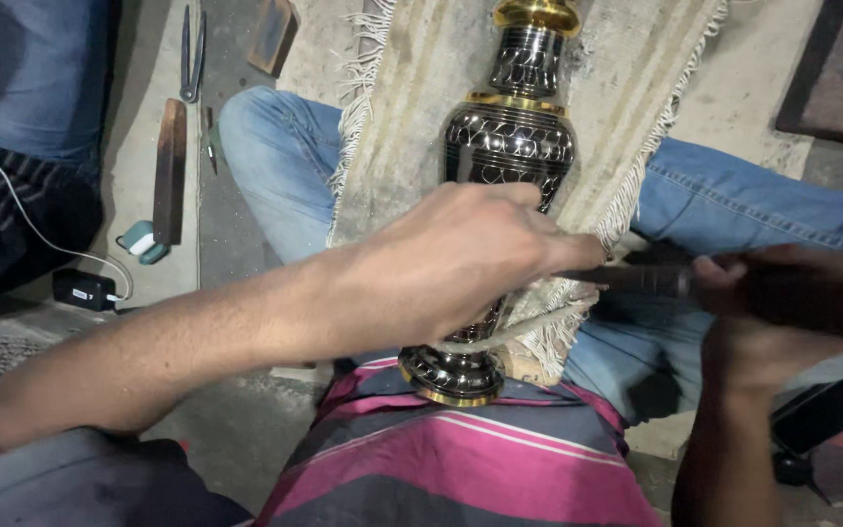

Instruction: The person sits on the workshop floor with an ornate metal vase held against a cloth-covered support. They hold a chisel-like punch against the vase surface with one hand and strike it repeatedly with a wooden mallet held in the other hand, repositioning the punch to work different spots on the vase body.

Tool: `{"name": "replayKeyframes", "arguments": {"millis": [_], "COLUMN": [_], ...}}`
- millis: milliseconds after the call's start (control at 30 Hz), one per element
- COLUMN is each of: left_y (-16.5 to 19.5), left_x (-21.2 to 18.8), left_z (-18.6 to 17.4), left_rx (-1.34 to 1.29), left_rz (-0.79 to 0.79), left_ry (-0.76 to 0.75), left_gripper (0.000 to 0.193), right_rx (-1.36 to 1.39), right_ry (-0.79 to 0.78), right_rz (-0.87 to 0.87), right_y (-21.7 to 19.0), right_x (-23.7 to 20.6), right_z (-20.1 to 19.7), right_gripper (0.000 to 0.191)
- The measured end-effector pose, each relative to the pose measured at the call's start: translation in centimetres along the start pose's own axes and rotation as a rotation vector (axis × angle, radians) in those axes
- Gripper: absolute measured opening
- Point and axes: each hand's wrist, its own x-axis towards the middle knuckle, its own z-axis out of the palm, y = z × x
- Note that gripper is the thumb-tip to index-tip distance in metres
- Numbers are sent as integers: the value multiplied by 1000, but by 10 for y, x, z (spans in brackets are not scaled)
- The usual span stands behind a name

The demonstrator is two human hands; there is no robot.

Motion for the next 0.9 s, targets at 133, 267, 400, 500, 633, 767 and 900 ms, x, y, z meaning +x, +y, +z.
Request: {"name": "replayKeyframes", "arguments": {"millis": [133,267,400,500,633,767,900], "left_y": [-4,-11,-10,-12,-13,-12,-21], "left_x": [7,15,23,25,23,19,2], "left_z": [-2,-11,-14,-15,-17,-22,-32], "left_rx": [-88,-83,-43,-64,-80,-131,-217], "left_rz": [122,179,189,171,193,218,327], "left_ry": [75,-72,-180,-264,-287,-254,4], "left_gripper": [50,43,38,39,34,38,33], "right_rx": [316,100,-170,101,382,531,378], "right_ry": [116,184,179,284,388,307,68], "right_rz": [177,156,-1,125,186,444,527], "right_y": [13,13,11,12,10,18,23], "right_x": [-28,-47,-56,-64,-65,-51,-45], "right_z": [16,29,28,33,43,21,7], "right_gripper": [43,39,46,50,45,36,32]}}
